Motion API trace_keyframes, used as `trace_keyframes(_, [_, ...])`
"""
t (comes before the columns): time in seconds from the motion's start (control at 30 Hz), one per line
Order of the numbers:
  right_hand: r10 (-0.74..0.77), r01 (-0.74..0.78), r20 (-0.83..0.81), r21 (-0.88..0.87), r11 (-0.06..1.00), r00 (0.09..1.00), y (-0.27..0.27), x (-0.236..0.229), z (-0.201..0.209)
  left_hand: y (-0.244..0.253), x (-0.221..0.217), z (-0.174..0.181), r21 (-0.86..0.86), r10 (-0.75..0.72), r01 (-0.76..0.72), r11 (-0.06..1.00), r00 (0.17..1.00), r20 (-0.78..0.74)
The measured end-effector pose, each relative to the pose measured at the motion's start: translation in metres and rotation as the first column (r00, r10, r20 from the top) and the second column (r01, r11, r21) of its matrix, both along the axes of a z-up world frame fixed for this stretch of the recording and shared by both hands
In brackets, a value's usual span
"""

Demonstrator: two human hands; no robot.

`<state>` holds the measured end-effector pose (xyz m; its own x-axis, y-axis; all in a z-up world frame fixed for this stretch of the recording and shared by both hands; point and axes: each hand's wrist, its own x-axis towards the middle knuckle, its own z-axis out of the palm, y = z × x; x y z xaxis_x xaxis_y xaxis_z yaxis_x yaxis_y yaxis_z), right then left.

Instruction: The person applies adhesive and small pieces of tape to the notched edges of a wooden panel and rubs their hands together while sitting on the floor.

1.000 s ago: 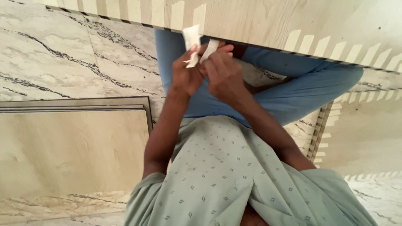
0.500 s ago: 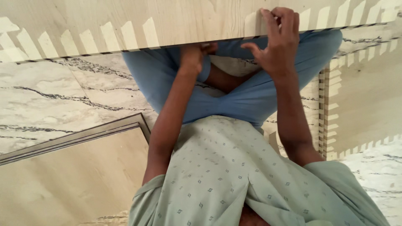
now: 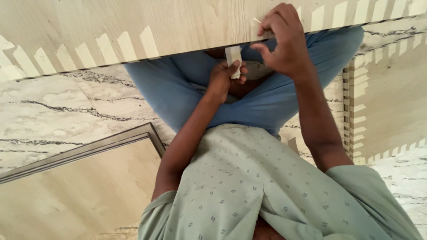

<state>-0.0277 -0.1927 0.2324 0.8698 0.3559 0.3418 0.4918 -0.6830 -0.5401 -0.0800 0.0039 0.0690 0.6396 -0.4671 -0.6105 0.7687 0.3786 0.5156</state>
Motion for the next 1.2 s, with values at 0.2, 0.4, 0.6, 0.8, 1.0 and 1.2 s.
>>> trace_keyframes(0.2, [-0.216, 0.219, 0.108, -0.012, 0.976, 0.970, 0.011, 0.012, -0.014, 0.006, -0.009, 0.024, -0.544, -0.029, 0.095, 0.834, 0.991, 0.129])
trace_keyframes(0.4, [-0.078, 0.077, -0.101, -0.006, 0.997, 0.992, 0.017, -0.018, 0.003, -0.003, 0.006, 0.058, -0.726, 0.048, 0.118, 0.678, 0.978, 0.204])
trace_keyframes(0.6, [0.083, -0.072, -0.245, 0.053, 0.996, 0.966, 0.049, -0.106, -0.007, -0.014, 0.027, 0.050, -0.229, -0.035, 0.144, 0.963, 0.905, 0.423])
trace_keyframes(0.8, [-0.147, 0.194, -0.279, 0.148, 0.970, 0.949, 0.023, -0.102, -0.001, 0.000, 0.016, 0.065, -0.260, -0.128, 0.217, 0.941, 0.939, 0.319])
trace_keyframes(1.0, [-0.160, 0.229, -0.433, 0.112, 0.967, 0.887, 0.021, -0.108, -0.014, 0.021, -0.015, 0.024, 0.069, -0.182, 0.170, 0.983, 0.872, 0.454])
trace_keyframes(1.2, [-0.424, 0.406, 0.025, 0.241, 0.881, 0.905, 0.000, -0.084, -0.012, 0.020, -0.015, -0.005, 0.250, -0.110, 0.030, 0.968, 0.943, 0.313])
